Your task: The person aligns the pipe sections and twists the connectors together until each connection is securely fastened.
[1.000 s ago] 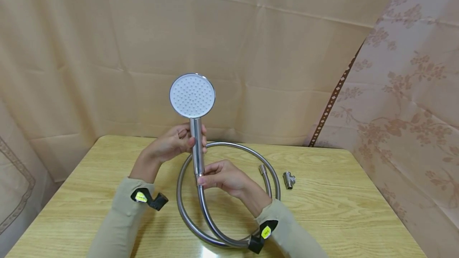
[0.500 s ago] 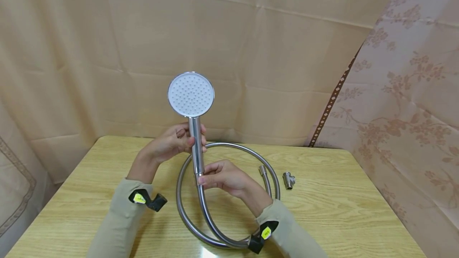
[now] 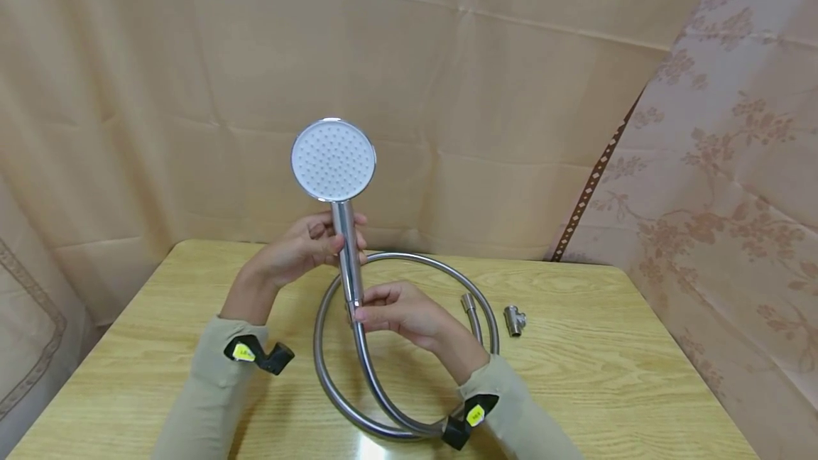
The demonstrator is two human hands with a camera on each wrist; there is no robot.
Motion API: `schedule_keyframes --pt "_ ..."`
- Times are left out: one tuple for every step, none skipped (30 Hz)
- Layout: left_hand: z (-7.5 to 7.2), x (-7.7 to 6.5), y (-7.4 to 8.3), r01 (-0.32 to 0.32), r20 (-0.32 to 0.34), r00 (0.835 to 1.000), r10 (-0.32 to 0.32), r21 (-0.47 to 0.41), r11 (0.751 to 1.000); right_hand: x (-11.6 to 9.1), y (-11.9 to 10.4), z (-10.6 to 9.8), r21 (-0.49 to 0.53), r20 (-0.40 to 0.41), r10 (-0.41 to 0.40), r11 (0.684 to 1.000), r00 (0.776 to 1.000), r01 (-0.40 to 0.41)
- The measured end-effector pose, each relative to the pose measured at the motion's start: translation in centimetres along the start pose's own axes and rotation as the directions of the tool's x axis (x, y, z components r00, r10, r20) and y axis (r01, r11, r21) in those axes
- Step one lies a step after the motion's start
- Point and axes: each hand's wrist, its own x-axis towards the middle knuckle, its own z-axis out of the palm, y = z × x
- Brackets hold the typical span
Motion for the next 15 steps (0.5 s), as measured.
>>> schedule_keyframes --pt "-0.03 -0.05 0.06 0.002 -0.006 1.0 -0.002 0.003 1.0 0.0 -0.02 -0.02 -0.002 0.007 0.0 1.0 1.0 0.0" --pt "-0.05 -0.09 0.1 0.005 -0.01 1.0 -0.005 0.004 1.0 -0.01 -0.04 -0.02 -0.004 0.013 0.002 1.0 1.0 -0.002" --pt "-0.08 -0.14 0.14 0.007 -0.014 1.0 -0.007 0.009 1.0 -0.03 -0.05 -0.02 -0.007 0.021 0.002 1.0 1.0 -0.002" --pt "-0.05 -0.19 0.22 0.01 -0.019 1.0 -0.01 0.014 1.0 -0.04 -0.08 0.01 -0.012 0.028 0.003 1.0 1.0 -0.003" --pt "-0.02 -0.22 0.3 0.013 -0.023 1.0 -0.013 0.017 1.0 -0.04 -0.1 0.02 -0.016 0.034 0.005 1.0 0.999 -0.004" --pt "-0.01 -0.25 0.34 0.016 -0.025 1.0 -0.015 0.021 1.0 -0.03 -0.08 0.0 -0.023 0.038 0.003 1.0 0.999 -0.002" --pt "0.0 -0.25 0.38 0.017 -0.026 1.0 -0.016 0.023 1.0 -0.04 -0.1 0.0 -0.031 0.039 0.005 1.0 0.999 -0.004" --pt "0.02 -0.25 0.41 0.018 -0.028 0.999 -0.017 0.025 1.0 -0.05 -0.13 -0.01 -0.043 0.04 0.007 0.999 0.999 -0.005" --pt "0.03 -0.25 0.44 0.02 -0.029 0.999 -0.019 0.029 0.999 -0.04 -0.15 -0.03 -0.056 0.042 0.008 0.998 0.999 -0.006" --pt "0.03 -0.25 0.47 0.022 -0.031 0.999 -0.021 0.03 0.999 -0.05 -0.19 -0.04 -0.07 0.043 0.012 0.998 0.999 -0.009" --pt "0.0 -0.25 0.47 0.025 -0.031 0.999 -0.024 0.032 0.999 -0.05 -0.22 -0.06 -0.085 0.041 0.016 0.996 0.999 -0.012" --pt "-0.05 -0.25 0.47 0.027 -0.031 0.999 -0.026 0.037 0.999 -0.06 -0.25 -0.08 -0.102 0.038 0.02 0.995 0.999 -0.016" --pt "-0.11 -0.25 0.45 0.029 -0.033 0.999 -0.028 0.041 0.999 -0.05 -0.3 -0.1 -0.119 0.035 0.024 0.993 0.999 -0.02" --pt "-0.19 -0.24 0.43 0.031 -0.034 0.999 -0.029 0.046 0.998 -0.04 -0.35 -0.12 -0.135 0.033 0.027 0.991 0.999 -0.022" --pt "-0.29 -0.23 0.4 0.032 -0.035 0.999 -0.03 0.05 0.998 -0.02 -0.4 -0.14 -0.15 0.03 0.029 0.988 0.999 -0.024"
